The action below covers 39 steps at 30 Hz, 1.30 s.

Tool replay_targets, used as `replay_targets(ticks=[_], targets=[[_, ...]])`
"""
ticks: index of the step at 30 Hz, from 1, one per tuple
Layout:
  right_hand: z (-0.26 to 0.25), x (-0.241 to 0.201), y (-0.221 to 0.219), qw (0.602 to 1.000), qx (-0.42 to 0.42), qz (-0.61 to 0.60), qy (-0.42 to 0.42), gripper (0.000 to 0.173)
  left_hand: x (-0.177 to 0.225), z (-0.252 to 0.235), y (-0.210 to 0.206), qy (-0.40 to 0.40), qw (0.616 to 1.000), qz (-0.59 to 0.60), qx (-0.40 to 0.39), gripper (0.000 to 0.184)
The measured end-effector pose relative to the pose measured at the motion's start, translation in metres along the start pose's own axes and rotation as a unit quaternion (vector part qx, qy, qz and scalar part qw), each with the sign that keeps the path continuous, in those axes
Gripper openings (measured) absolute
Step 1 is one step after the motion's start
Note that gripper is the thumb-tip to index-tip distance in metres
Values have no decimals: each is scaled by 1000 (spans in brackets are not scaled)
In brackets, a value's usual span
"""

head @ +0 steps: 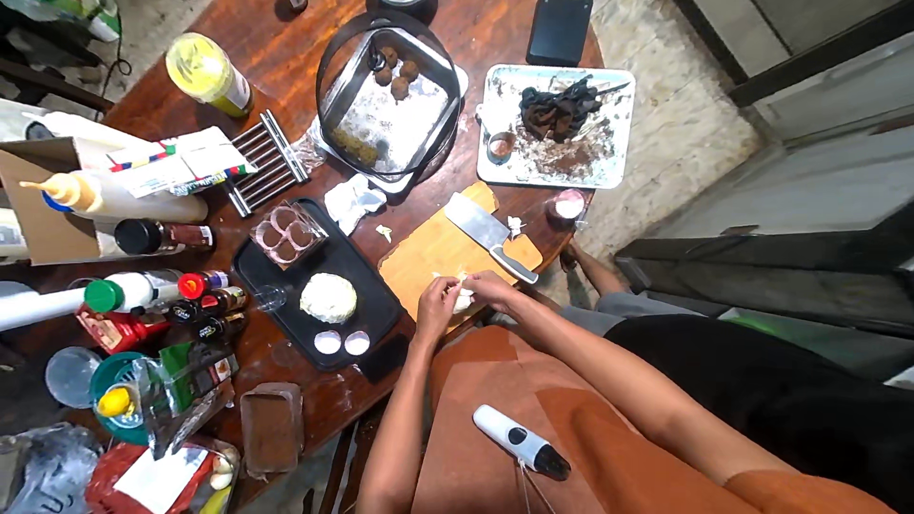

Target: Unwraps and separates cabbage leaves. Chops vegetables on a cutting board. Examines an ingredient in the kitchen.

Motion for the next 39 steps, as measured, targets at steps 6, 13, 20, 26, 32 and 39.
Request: replay_targets(ticks=[6,13,20,26,32,39], targets=[[-11,29,1,975,1,-203,-86,40,-4,31,-20,19,999,39,-3,29],[-9,21,-4,996,-57,-62,-2,37,-16,38,-22,21,998,64,0,25],[8,10,-6,994,-100,-23,49,36,-37,18,-2,87,989,113,27,58],[20,-10,-4,982,-137,-43,119,31,-37,4,-23,137,963,228,-41,58],[15,-9,9,989,-28,-19,143,33,-40,11,-30,181,943,278,-8,68],[15,-7,21,982,43,118,141,68,-50,27,-42,196,937,288,10,51]])
Point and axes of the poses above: each hand's wrist, its own z-axis away from the middle knuckle, its own y-axis out of the back of the hand, x = y × z, the point moved 9 cm from there along -z, towards the middle knuckle, and after that the axes turned 9 degrees about -y, right-handed, at the moved point
